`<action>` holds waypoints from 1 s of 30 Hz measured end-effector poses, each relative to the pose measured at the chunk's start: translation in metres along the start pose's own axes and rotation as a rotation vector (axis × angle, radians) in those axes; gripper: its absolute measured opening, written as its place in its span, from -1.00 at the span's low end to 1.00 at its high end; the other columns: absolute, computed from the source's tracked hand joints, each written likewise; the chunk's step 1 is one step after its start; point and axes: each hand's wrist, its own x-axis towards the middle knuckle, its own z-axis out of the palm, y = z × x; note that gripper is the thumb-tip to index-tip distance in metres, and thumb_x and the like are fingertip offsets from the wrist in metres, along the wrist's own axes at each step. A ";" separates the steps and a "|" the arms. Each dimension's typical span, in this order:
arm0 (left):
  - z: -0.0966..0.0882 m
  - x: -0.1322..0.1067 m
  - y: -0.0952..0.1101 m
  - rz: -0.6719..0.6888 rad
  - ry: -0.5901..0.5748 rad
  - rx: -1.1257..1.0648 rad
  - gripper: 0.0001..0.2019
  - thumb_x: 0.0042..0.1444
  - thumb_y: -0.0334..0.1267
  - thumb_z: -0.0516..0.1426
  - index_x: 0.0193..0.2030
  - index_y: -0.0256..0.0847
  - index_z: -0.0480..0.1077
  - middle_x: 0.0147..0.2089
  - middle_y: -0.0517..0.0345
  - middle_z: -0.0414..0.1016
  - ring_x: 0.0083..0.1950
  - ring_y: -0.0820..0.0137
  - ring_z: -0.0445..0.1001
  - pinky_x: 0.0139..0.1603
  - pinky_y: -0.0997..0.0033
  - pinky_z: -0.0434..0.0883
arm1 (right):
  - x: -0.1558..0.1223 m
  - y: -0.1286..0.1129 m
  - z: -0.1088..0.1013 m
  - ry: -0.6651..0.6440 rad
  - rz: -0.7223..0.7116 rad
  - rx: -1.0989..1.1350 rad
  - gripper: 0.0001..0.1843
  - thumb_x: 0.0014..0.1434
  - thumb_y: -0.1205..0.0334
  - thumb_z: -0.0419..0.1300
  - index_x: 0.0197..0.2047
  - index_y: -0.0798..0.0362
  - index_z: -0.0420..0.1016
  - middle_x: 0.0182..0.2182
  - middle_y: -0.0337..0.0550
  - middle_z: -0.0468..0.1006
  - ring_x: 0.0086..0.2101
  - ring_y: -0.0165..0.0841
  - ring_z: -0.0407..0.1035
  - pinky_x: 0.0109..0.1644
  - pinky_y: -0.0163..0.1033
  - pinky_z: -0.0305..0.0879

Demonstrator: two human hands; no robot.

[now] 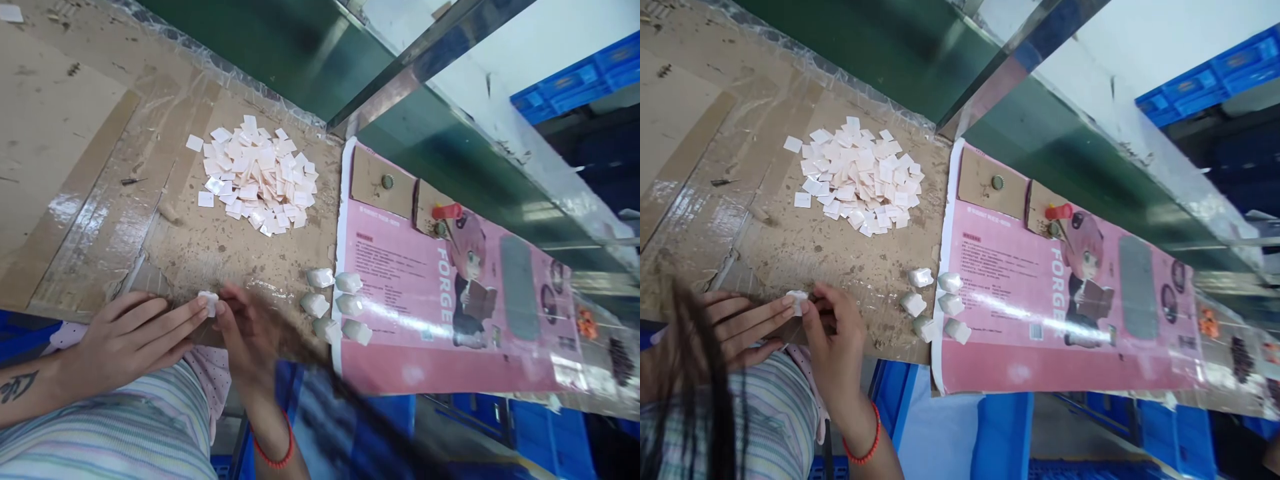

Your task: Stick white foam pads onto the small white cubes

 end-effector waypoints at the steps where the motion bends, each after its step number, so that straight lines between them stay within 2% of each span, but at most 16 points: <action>1: -0.001 0.002 0.000 0.046 0.024 0.053 -0.21 0.37 -0.25 0.29 0.61 -0.02 0.00 0.08 0.32 0.73 -0.18 0.37 0.62 0.00 0.34 0.48 | 0.003 -0.001 0.001 -0.013 0.023 0.026 -0.79 0.40 0.17 0.25 -0.03 0.07 0.66 -0.19 -0.06 0.71 -0.27 -0.33 0.64 -0.35 -0.36 0.59; 3: -0.004 0.006 0.000 0.100 0.056 0.117 -0.20 0.38 -0.24 0.28 0.62 -0.16 -0.02 -0.02 0.31 0.76 -0.23 0.32 0.58 -0.04 0.27 0.45 | 0.007 -0.002 0.003 -0.033 0.032 0.055 -0.79 0.39 0.16 0.26 -0.16 0.08 0.70 -0.23 -0.06 0.69 -0.28 -0.33 0.62 -0.40 -0.39 0.54; 6: -0.003 0.005 0.002 0.104 0.046 0.120 -0.24 0.37 -0.22 0.29 0.59 -0.17 0.06 -0.03 0.28 0.76 -0.22 0.30 0.57 -0.03 0.24 0.44 | 0.012 -0.004 0.002 -0.064 0.078 0.081 -0.79 0.37 0.14 0.30 -0.22 0.07 0.68 -0.31 -0.13 0.64 -0.38 -0.38 0.57 -0.46 -0.40 0.49; 8: 0.001 0.001 0.004 0.083 0.034 0.122 -0.30 0.37 -0.22 0.30 0.56 -0.13 0.15 0.01 0.25 0.75 -0.18 0.30 0.60 0.05 0.23 0.44 | 0.015 -0.005 -0.001 -0.088 0.104 0.076 -0.79 0.36 0.12 0.31 -0.24 0.06 0.66 -0.34 -0.16 0.62 -0.40 -0.40 0.54 -0.42 -0.38 0.50; 10: 0.004 -0.003 0.006 0.033 0.022 0.099 -0.36 0.40 -0.22 0.26 0.55 -0.06 0.18 0.04 0.25 0.75 -0.11 0.30 0.62 0.24 0.23 0.39 | 0.019 -0.007 -0.004 -0.130 0.101 0.055 -0.79 0.35 0.13 0.30 -0.28 0.06 0.62 -0.36 -0.19 0.59 -0.39 -0.41 0.52 -0.39 -0.38 0.47; 12: 0.005 -0.007 0.006 0.007 0.015 0.083 -0.40 0.43 -0.22 0.24 0.53 -0.04 0.20 0.04 0.27 0.74 -0.02 0.31 0.64 0.45 0.22 0.27 | 0.024 -0.009 -0.007 -0.188 0.087 0.044 -0.79 0.36 0.16 0.28 -0.32 0.05 0.58 -0.38 -0.22 0.56 -0.38 -0.42 0.50 -0.40 -0.40 0.43; 15: 0.006 -0.009 0.000 0.066 -0.043 0.106 -0.51 0.43 -0.20 0.23 0.45 -0.05 0.33 0.11 0.24 0.72 0.19 0.34 0.60 0.64 0.27 0.02 | 0.029 -0.009 -0.010 -0.246 0.066 0.051 -0.77 0.38 0.17 0.27 -0.34 0.04 0.54 -0.41 -0.26 0.50 -0.39 -0.44 0.46 -0.39 -0.40 0.40; 18: 0.005 -0.009 -0.005 0.163 -0.103 0.078 -0.60 0.50 -0.35 0.06 0.41 -0.14 0.39 0.33 0.17 0.57 0.51 0.35 0.32 0.69 0.31 -0.13 | 0.029 -0.006 -0.010 -0.255 0.082 0.114 -0.77 0.39 0.13 0.29 -0.32 0.03 0.54 -0.38 -0.24 0.51 -0.35 -0.42 0.47 -0.36 -0.39 0.44; 20: 0.004 -0.008 -0.005 0.137 -0.093 -0.002 -0.56 0.53 -0.42 -0.06 0.44 -0.18 0.34 0.39 0.14 0.51 0.62 0.36 0.12 0.68 0.31 -0.07 | 0.025 -0.004 -0.011 -0.265 0.181 0.213 -0.76 0.38 0.05 0.31 -0.27 0.02 0.57 -0.25 -0.17 0.56 -0.30 -0.41 0.51 -0.32 -0.37 0.52; 21: 0.004 -0.008 -0.003 0.099 -0.087 -0.038 -0.55 0.54 -0.41 -0.09 0.47 -0.17 0.30 0.39 0.13 0.51 0.63 0.35 0.09 0.67 0.30 -0.02 | 0.024 -0.002 -0.012 -0.283 0.252 0.275 -0.75 0.37 0.02 0.32 -0.24 0.01 0.59 -0.16 -0.13 0.57 -0.29 -0.42 0.53 -0.30 -0.36 0.56; 23: 0.004 -0.008 0.002 0.042 -0.093 -0.076 -0.54 0.56 -0.35 -0.07 0.52 -0.13 0.21 0.36 0.14 0.55 0.59 0.36 0.17 0.65 0.30 0.06 | 0.021 0.000 -0.013 -0.316 0.382 0.404 -0.76 0.33 -0.03 0.36 -0.18 -0.03 0.64 -0.03 -0.11 0.59 -0.31 -0.45 0.57 -0.27 -0.37 0.61; 26: 0.006 -0.009 0.007 0.023 -0.102 -0.059 -0.52 0.52 -0.39 0.00 0.52 -0.10 0.21 0.32 0.20 0.58 0.55 0.40 0.25 0.66 0.34 0.05 | 0.020 0.002 -0.014 -0.316 0.477 0.553 -0.80 0.26 -0.01 0.44 -0.18 -0.09 0.69 -0.05 -0.17 0.64 -0.35 -0.48 0.59 -0.26 -0.37 0.64; 30: 0.007 -0.009 0.009 0.030 -0.087 -0.066 -0.59 0.48 -0.43 0.03 0.39 -0.12 0.36 0.35 0.23 0.55 0.63 0.38 0.08 0.69 0.32 0.00 | 0.023 0.003 -0.011 -0.271 0.540 0.561 -0.74 0.13 -0.05 0.53 -0.26 -0.08 0.72 -0.15 -0.15 0.67 -0.28 -0.36 0.63 -0.31 -0.33 0.67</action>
